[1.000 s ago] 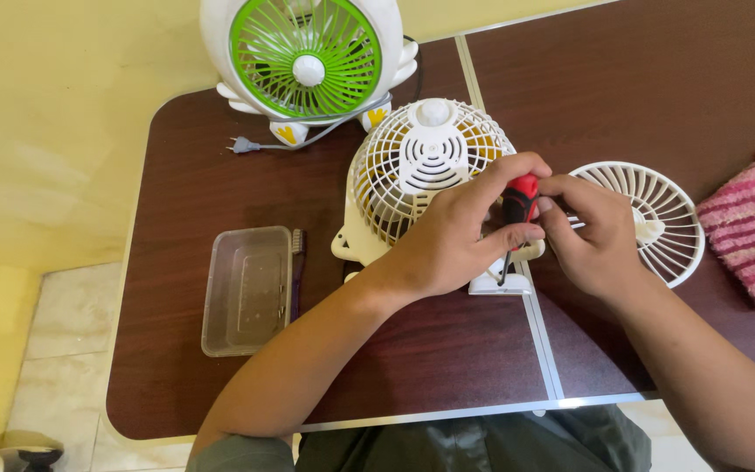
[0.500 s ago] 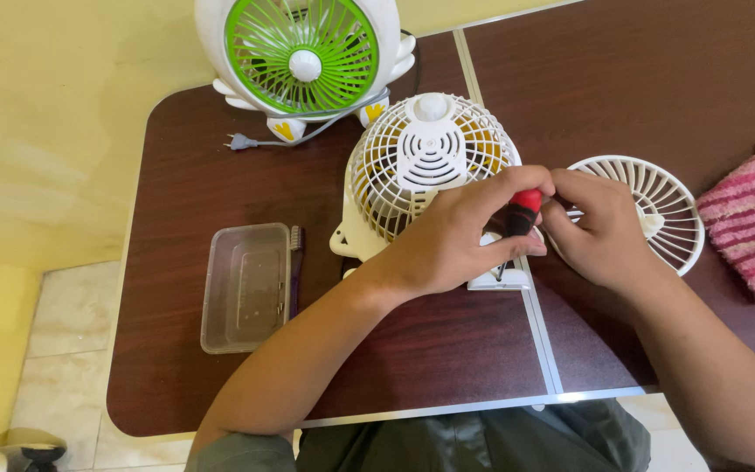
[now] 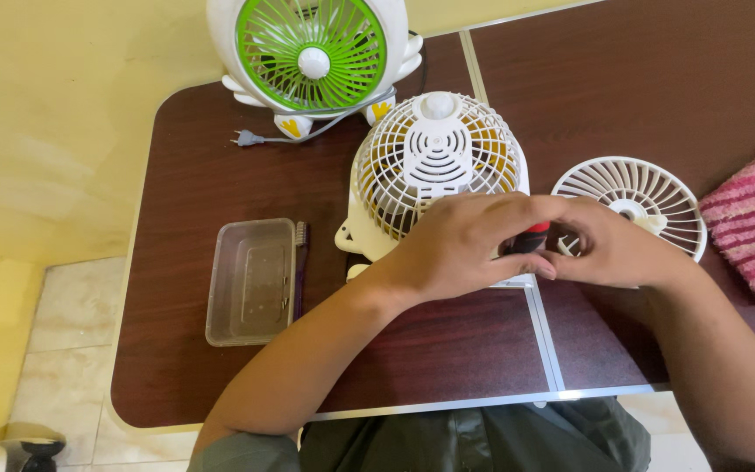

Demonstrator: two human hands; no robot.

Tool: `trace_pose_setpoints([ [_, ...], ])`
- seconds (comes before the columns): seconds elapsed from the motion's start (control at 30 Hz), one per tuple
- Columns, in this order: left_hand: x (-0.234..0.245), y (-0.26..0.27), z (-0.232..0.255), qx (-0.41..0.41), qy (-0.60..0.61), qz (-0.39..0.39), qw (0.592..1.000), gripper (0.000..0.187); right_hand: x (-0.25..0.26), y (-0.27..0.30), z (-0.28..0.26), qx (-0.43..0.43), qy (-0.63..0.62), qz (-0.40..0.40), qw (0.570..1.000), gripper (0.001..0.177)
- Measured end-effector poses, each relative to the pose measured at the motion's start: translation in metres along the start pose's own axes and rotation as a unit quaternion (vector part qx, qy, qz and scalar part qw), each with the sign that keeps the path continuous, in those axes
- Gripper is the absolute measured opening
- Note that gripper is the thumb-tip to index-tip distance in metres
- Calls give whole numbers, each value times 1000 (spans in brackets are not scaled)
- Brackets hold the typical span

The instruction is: The person assembles a small electric fan by attaching the front grille to the base and securing it with multiple screws using a screwdriver. The person repeatedly tightens screws at different positions on the fan base and grille.

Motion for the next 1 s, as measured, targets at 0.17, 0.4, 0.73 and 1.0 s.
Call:
trace_pose_setpoints([
  [0.17, 6, -1, 11, -58, -14, 47, 997, 43, 1, 3, 5, 41, -136, -5, 990, 61],
  [0.4, 15, 1, 6, -89, 64, 20, 994, 23, -9, 4, 16, -33, -143, 43, 988, 38],
  [0.73, 7, 4, -4, -32, 205, -32, 978, 20, -8, 2, 17, -73, -186, -10, 980, 37],
  [1.0, -2, 9, -8, 64, 206, -2, 977, 38, -14, 2, 10, -34, -208, 1, 977, 42],
])
Point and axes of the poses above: each hand's wrist, its own y-axis away from the middle knuckle, its own x-axis out of the back of the hand, z = x × y, the point moved 3 cm from there along -y, towards the middle knuckle, and after that the axes turned 2 degrees about x, right-handed, at the moved point
